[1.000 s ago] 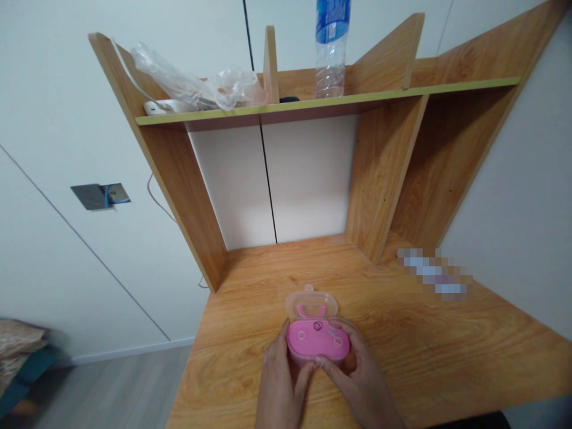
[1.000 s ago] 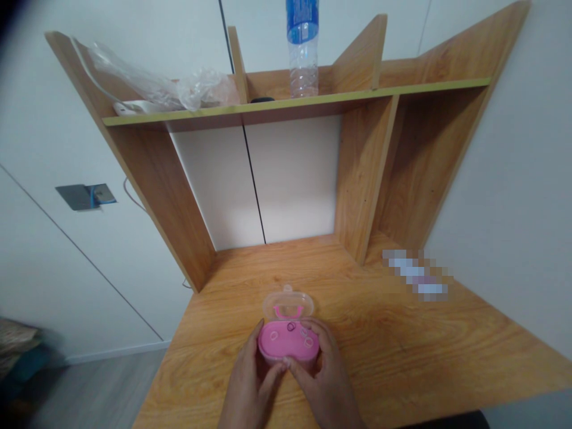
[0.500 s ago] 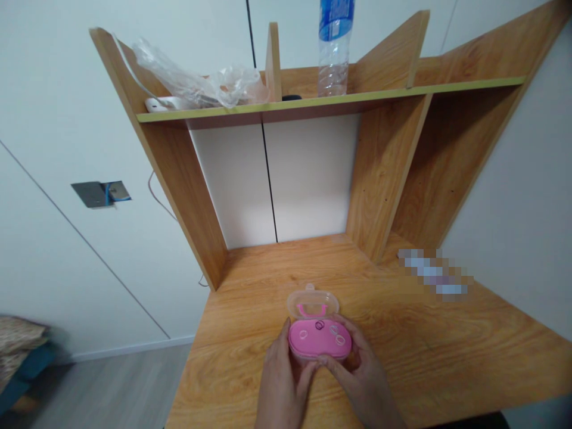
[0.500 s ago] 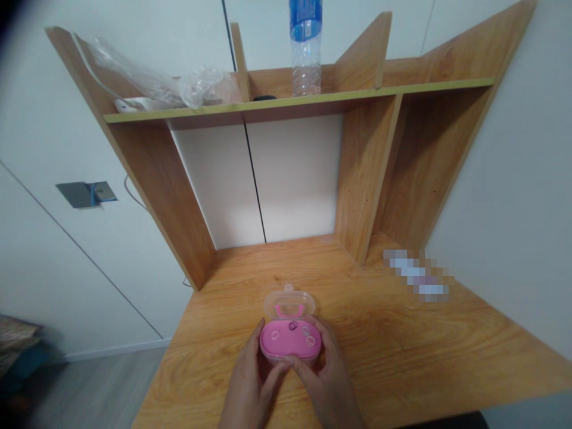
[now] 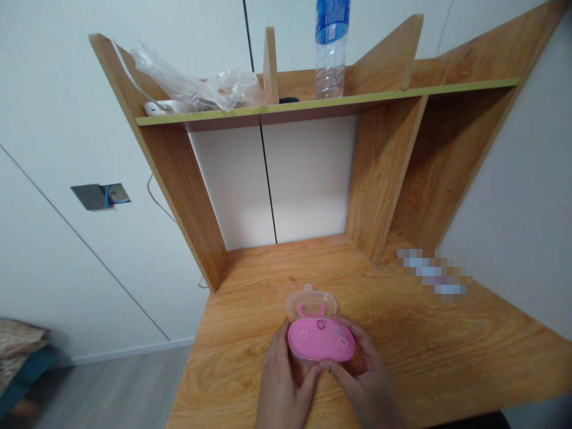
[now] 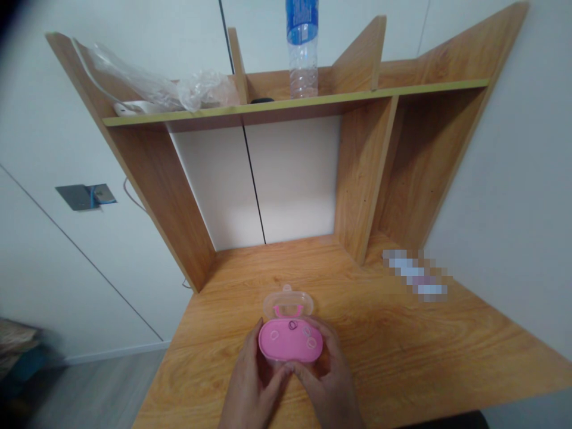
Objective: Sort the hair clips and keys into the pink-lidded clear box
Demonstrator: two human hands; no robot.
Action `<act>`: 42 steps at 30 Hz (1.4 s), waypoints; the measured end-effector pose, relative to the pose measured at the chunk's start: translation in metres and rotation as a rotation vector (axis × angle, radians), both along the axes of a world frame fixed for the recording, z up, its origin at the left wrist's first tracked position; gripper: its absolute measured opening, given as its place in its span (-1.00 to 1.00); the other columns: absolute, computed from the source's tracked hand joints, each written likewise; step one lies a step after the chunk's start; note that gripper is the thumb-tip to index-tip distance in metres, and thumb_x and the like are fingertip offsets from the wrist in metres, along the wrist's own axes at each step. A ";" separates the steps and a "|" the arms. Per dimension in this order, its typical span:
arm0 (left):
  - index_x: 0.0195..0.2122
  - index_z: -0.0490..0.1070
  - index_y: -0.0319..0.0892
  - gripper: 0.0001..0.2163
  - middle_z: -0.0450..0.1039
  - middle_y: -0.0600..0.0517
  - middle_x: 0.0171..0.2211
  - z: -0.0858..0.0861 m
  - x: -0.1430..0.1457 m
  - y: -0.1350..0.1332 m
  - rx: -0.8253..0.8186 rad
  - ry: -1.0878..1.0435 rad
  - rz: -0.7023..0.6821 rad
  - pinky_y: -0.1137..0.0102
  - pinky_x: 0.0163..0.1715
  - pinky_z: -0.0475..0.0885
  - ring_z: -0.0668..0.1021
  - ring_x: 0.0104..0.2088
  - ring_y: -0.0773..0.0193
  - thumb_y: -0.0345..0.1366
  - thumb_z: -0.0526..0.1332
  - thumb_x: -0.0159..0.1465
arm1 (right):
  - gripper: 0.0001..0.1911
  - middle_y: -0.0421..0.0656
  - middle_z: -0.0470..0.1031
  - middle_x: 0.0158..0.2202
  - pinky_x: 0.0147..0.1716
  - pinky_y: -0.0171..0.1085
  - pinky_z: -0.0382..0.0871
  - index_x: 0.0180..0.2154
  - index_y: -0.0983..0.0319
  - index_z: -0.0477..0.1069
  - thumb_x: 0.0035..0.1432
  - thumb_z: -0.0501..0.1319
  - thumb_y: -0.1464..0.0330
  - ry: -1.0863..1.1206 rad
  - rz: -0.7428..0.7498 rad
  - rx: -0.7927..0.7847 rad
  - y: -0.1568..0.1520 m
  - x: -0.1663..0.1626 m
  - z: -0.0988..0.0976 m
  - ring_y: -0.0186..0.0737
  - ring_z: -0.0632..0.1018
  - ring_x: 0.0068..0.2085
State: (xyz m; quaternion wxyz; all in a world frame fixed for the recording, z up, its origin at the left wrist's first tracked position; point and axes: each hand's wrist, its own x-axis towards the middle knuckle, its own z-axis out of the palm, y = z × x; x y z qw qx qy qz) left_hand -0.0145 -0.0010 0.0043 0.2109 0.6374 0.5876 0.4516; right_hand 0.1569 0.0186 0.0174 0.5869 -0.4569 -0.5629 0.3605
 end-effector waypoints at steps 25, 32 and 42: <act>0.26 0.18 -0.12 -0.52 0.11 -0.22 0.35 -0.002 0.008 -0.011 0.167 -0.228 0.073 0.02 0.31 0.13 0.19 0.35 -0.04 0.03 -0.01 0.43 | -0.29 -0.02 0.42 0.20 0.23 0.11 0.30 0.18 0.06 0.29 0.02 0.46 0.27 0.003 0.043 0.116 -0.003 0.001 -0.001 0.12 0.44 0.22; 0.25 0.19 -0.07 -0.47 0.29 -0.16 0.28 0.011 0.003 -0.007 0.099 -0.724 0.040 0.14 0.24 0.30 0.38 0.25 0.00 0.11 0.07 0.37 | -0.24 -0.02 0.36 0.25 0.23 0.07 0.33 0.23 0.08 0.22 0.03 0.43 0.28 -0.040 0.019 0.111 -0.001 -0.003 0.003 0.10 0.39 0.26; 0.06 0.48 -0.08 -0.57 0.52 -0.06 0.04 0.045 -0.042 0.015 0.217 -1.420 0.212 0.20 0.21 0.30 0.47 0.15 0.07 0.03 0.30 0.24 | -0.27 -0.01 0.35 0.24 0.24 0.08 0.27 0.21 0.11 0.22 0.01 0.40 0.36 -0.078 -0.007 0.068 -0.001 0.000 -0.001 0.12 0.38 0.25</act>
